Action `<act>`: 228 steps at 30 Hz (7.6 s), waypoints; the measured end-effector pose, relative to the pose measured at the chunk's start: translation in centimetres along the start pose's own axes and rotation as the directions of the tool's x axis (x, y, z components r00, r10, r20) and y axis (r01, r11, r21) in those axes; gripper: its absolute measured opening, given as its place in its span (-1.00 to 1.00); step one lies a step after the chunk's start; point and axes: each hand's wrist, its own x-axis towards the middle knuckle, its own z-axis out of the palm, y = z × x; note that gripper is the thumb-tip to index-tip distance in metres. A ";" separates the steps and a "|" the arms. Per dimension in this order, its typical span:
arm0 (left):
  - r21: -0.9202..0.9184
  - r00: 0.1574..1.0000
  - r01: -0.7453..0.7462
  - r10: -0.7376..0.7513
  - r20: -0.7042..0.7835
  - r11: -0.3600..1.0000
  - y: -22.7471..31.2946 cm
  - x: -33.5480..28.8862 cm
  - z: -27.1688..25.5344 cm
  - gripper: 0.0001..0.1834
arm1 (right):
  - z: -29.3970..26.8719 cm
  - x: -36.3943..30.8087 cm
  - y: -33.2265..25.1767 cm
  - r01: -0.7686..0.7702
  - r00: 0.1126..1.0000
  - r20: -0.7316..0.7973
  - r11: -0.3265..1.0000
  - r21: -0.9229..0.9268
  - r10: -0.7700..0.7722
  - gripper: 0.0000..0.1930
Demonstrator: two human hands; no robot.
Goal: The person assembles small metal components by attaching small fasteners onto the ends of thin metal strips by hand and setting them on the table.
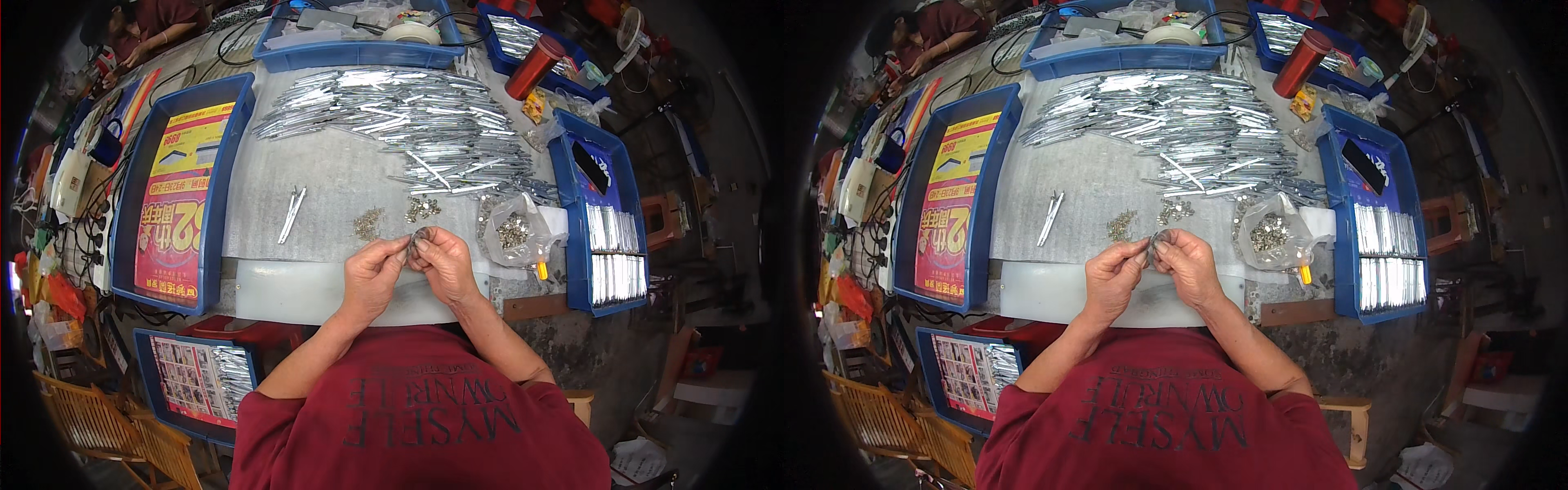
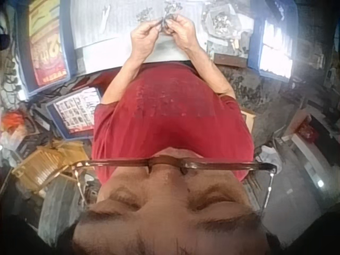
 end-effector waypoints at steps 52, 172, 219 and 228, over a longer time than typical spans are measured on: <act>-0.099 0.996 0.082 -0.084 -0.016 0.992 0.4 -0.3 1.0 -0.80 | -1.5 0.9 0.7 0.255 0.937 -0.060 0.788 -0.560 -0.345 -0.82; 0.918 0.937 -0.018 0.327 -0.123 0.395 0.1 6.1 -13.6 -0.83 | -5.2 -4.1 0.3 0.195 0.901 -0.123 0.641 -0.742 -0.417 -0.88; 0.932 0.926 -0.297 0.299 0.229 0.206 -1.2 13.5 -13.3 -0.94 | -4.6 -3.8 -0.1 0.227 0.888 -0.039 0.513 -0.828 -0.457 -0.90; 0.882 0.929 -0.238 0.360 0.084 0.407 0.3 9.7 -10.7 -0.93 | -4.6 -3.9 -0.1 0.200 0.899 -0.052 0.514 -0.834 -0.436 -0.89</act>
